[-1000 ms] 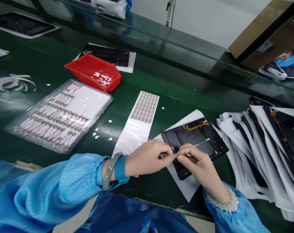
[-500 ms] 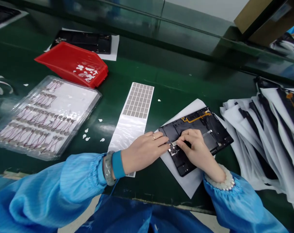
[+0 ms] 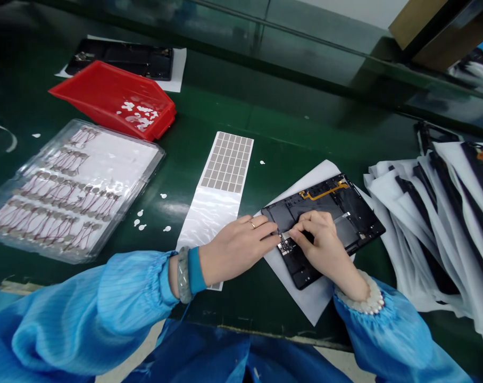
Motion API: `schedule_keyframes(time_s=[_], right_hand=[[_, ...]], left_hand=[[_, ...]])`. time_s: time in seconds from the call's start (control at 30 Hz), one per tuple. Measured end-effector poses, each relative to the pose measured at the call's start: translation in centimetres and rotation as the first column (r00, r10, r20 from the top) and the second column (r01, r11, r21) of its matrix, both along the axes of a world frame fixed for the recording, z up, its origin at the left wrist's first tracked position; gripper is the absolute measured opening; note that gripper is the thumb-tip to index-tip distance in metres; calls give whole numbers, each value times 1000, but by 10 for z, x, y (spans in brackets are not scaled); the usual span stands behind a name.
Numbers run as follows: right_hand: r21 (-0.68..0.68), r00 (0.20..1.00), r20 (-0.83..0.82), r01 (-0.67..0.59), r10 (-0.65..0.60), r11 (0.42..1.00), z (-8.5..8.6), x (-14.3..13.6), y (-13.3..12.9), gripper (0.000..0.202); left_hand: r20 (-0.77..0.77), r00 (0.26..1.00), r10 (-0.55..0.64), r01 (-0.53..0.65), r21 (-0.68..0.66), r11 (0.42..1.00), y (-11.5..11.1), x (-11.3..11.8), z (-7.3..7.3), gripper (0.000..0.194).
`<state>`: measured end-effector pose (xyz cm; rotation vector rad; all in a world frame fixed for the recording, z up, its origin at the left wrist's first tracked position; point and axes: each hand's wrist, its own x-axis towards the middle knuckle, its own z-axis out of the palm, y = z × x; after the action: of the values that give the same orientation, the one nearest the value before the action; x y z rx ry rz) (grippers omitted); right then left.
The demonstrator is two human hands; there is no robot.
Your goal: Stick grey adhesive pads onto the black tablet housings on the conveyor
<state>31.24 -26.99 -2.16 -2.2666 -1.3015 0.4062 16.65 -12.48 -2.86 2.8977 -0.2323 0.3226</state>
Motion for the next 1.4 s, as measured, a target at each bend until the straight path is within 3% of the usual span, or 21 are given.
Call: schedule_keyframes(time_s=[0.3,0.57,0.87,1.03,1.17,1.4], right_hand=[[-7,1000,-17,17,-17,1000,2,-2,1,18],[-11,1000,-2,9,-9,1000,2,-2,0,19],[-39,986,156,-57,62,998,3,1,-4,26],[91,974,215,58,-76,994,9,17,-13,25],[119,994,102,38,-51,992,1,25,-14,22],[78,981,195,7,-23,997,-12,24,-8,22]], left_hand=[[10,1000,8,-8,11,1000,-1,1,-2,17],[-55,998,-29,37,133,991,-2,1,0,35],[-40,995,-89,93,136,986,3,6,3,27],[-44,994,-104,109,115,987,8,10,5,21],[-83,992,-93,102,103,990,7,17,12,24],[-100,988,-119,129,107,986,7,28,14,23]])
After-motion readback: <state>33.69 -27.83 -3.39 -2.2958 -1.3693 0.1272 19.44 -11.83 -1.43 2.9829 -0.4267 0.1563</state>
